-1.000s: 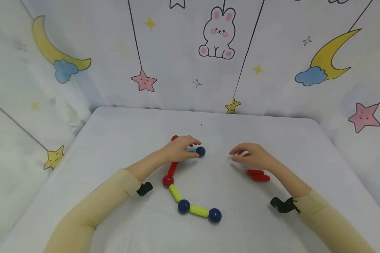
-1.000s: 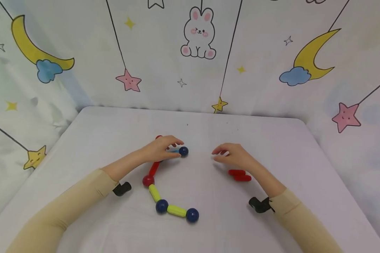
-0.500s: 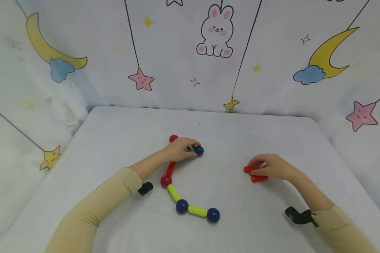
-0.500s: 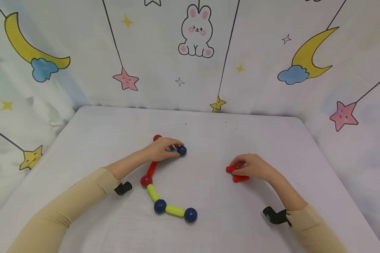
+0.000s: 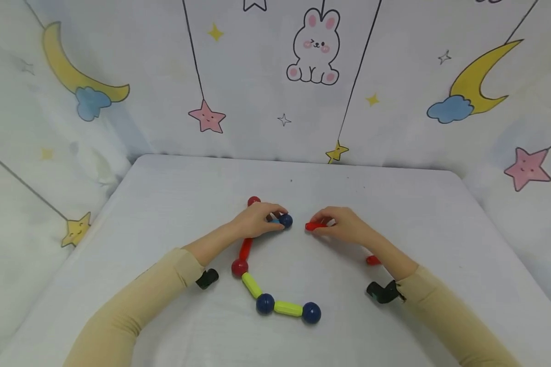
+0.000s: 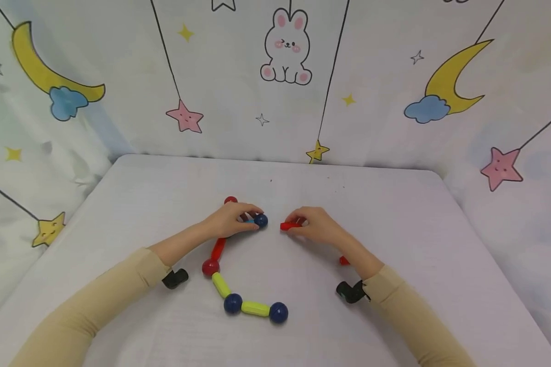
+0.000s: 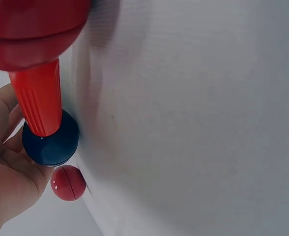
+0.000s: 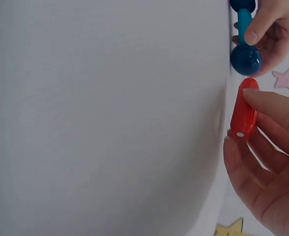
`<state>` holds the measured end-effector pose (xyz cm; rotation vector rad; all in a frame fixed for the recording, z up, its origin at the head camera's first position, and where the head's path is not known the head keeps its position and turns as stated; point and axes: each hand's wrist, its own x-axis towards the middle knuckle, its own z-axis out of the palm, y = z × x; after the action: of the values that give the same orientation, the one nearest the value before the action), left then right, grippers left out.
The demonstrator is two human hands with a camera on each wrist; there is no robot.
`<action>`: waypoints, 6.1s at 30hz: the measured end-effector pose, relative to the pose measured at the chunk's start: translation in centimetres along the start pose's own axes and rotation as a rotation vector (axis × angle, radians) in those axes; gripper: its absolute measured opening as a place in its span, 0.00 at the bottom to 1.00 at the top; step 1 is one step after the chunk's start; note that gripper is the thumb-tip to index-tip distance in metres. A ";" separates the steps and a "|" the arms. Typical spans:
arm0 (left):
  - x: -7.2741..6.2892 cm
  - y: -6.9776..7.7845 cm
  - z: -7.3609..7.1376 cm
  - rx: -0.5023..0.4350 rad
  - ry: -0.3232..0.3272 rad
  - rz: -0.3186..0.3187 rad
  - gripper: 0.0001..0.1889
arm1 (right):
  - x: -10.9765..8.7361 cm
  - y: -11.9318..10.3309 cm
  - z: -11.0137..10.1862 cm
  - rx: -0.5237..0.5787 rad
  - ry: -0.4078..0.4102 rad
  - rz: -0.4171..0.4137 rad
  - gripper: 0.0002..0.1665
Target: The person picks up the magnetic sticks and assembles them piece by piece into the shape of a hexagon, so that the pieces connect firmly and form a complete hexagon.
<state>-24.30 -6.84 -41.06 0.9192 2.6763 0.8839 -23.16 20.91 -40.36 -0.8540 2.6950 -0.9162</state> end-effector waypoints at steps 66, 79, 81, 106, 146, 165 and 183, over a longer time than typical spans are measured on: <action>-3.3 -0.2 -0.5 0.028 0.129 -0.090 0.12 | 12.0 -4.4 3.9 -0.019 -0.085 -0.015 0.24; -3.2 -0.1 -0.3 0.008 0.106 -0.107 0.14 | 6.1 -1.2 1.9 0.133 -0.055 0.166 0.24; -3.2 -0.1 -0.3 0.004 0.109 -0.106 0.14 | 5.3 -1.0 1.7 0.170 -0.072 0.177 0.24; -2.9 -0.1 0.2 0.007 0.110 -0.083 0.13 | 3.6 -0.9 2.1 0.261 -0.088 0.104 0.24; 1.6 1.7 0.5 0.033 -0.064 -0.029 0.18 | -10.6 3.0 -4.8 -0.003 -0.157 0.089 0.12; 1.8 2.0 1.0 0.037 -0.050 -0.011 0.17 | -3.0 0.4 -0.8 -0.043 -0.049 0.044 0.14; 1.5 3.5 1.1 0.137 -0.011 0.031 0.21 | 0.1 -0.9 0.0 -0.004 -0.054 0.052 0.14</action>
<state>-23.36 -3.20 -39.90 0.9938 2.7484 0.7055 -22.84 20.28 -39.84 -0.7939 2.6608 -0.8645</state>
